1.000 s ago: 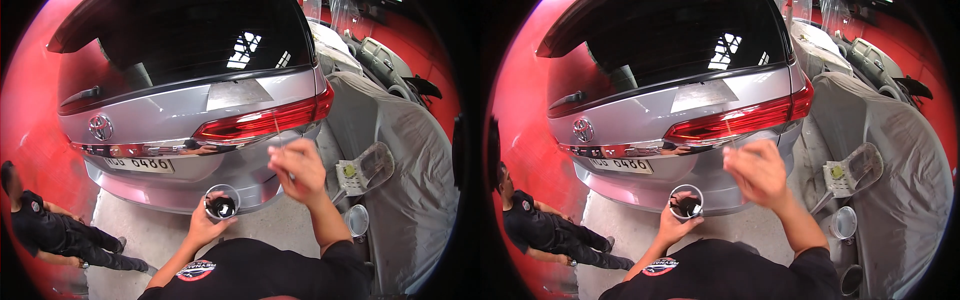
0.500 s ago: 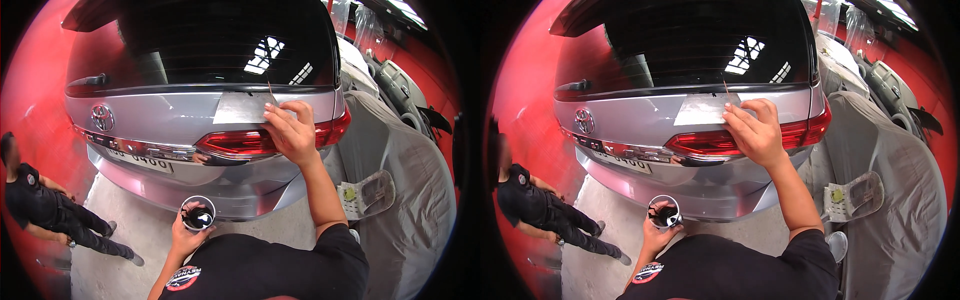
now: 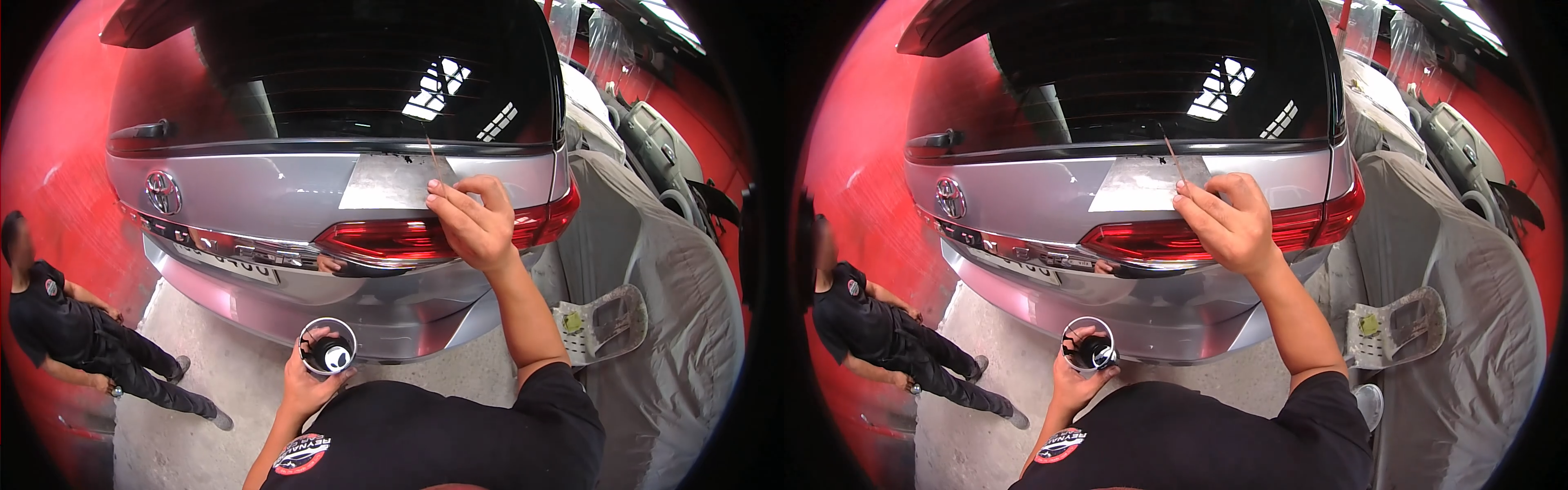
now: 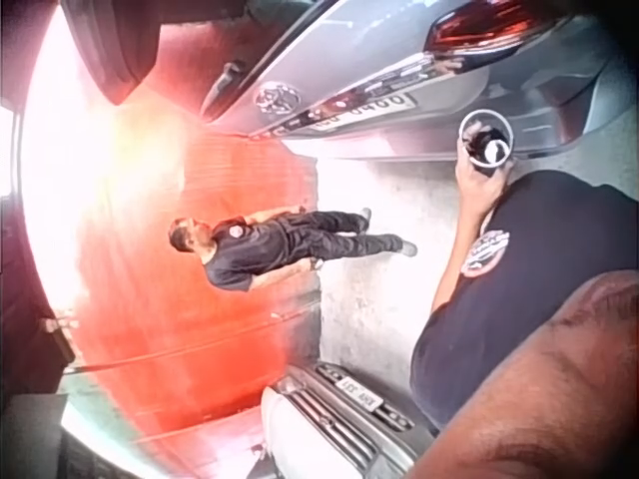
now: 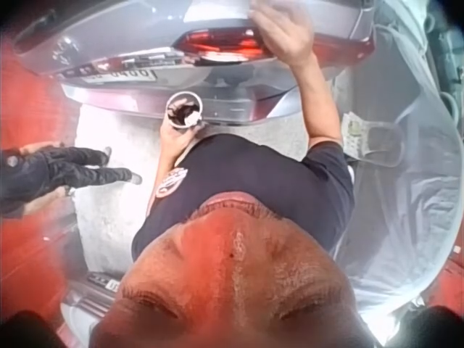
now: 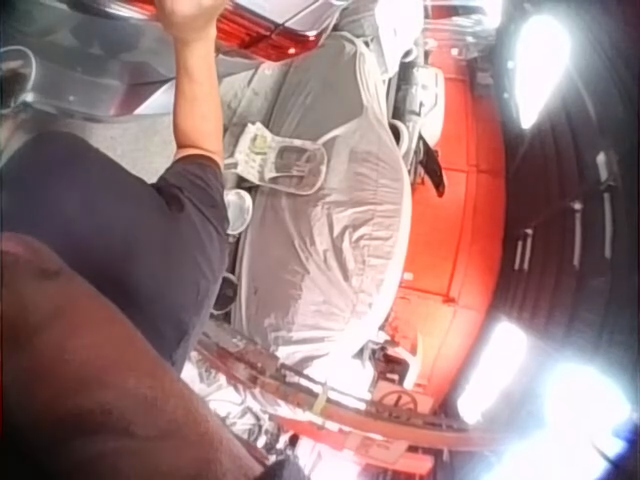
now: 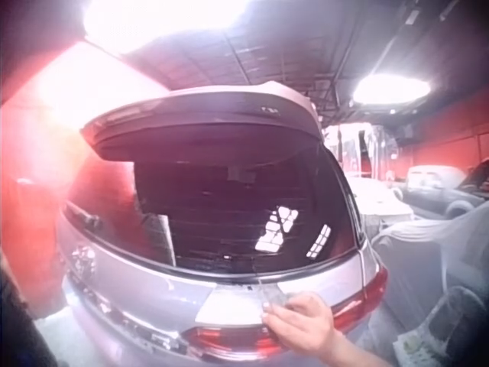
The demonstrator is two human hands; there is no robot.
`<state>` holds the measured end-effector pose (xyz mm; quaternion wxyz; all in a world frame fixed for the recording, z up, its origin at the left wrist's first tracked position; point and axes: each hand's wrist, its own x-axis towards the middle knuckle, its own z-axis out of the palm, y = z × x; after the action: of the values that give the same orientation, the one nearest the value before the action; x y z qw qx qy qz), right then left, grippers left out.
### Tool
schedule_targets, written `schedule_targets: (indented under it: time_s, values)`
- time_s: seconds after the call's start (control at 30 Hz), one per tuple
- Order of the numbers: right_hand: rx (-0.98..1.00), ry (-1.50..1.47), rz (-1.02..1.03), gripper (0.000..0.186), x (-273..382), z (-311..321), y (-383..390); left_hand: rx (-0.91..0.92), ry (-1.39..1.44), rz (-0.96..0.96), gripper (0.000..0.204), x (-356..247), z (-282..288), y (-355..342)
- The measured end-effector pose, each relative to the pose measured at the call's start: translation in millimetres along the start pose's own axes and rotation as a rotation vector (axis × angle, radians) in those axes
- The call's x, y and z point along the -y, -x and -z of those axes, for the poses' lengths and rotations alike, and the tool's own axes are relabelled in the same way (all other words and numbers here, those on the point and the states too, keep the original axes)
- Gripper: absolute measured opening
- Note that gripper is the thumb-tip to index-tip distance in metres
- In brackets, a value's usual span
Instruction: Touching up paint on the rear of a silver SUV using a small brush.
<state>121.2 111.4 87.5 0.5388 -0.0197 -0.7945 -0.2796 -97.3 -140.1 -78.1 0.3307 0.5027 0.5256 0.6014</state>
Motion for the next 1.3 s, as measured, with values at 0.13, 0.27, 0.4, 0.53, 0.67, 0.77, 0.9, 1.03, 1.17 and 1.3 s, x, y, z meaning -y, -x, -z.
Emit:
schedule_targets:
  time_s: [0.13,0.27,0.4,0.53,0.67,0.77,0.9,1.03,1.17,1.3]
  values:
    - [-0.008,0.002,0.007,0.029,3.4,1.3,-2.9,0.002,0.009,0.013,0.076,-0.9,2.1,-3.8]
    - [-0.019,0.017,0.022,0.029,7.5,-3.1,-4.1,0.009,0.014,-0.002,0.076,3.8,5.7,-8.4]
    - [-0.019,0.013,0.022,0.028,13.3,-5.4,-6.8,0.048,-0.013,-0.015,0.077,9.7,12.1,-11.0]
    - [-0.016,0.024,0.033,0.027,15.2,-6.8,-9.6,0.050,-0.046,-0.025,0.077,10.8,15.4,-13.4]
    - [-0.015,0.018,0.036,0.027,18.6,-9.4,-12.4,0.053,-0.035,-0.007,0.076,11.4,17.5,-16.7]
    - [0.021,-0.006,0.001,0.032,24.8,-10.0,-12.8,0.033,0.015,0.014,0.075,10.6,17.5,-19.1]
    - [0.013,-0.011,-0.002,0.032,27.9,-13.8,-15.0,0.047,0.029,-0.019,0.076,13.0,19.8,-21.7]
    - [0.009,-0.009,0.001,0.031,28.8,-18.7,-17.4,0.060,0.000,-0.022,0.076,15.1,23.3,-23.8]
    - [0.009,-0.008,-0.005,0.032,30.7,-22.2,-18.2,0.041,0.031,0.016,0.075,13.7,22.3,-25.5]
    - [0.010,-0.002,-0.007,0.033,29.5,-25.2,-19.0,0.035,0.080,-0.008,0.074,19.6,22.2,-27.0]
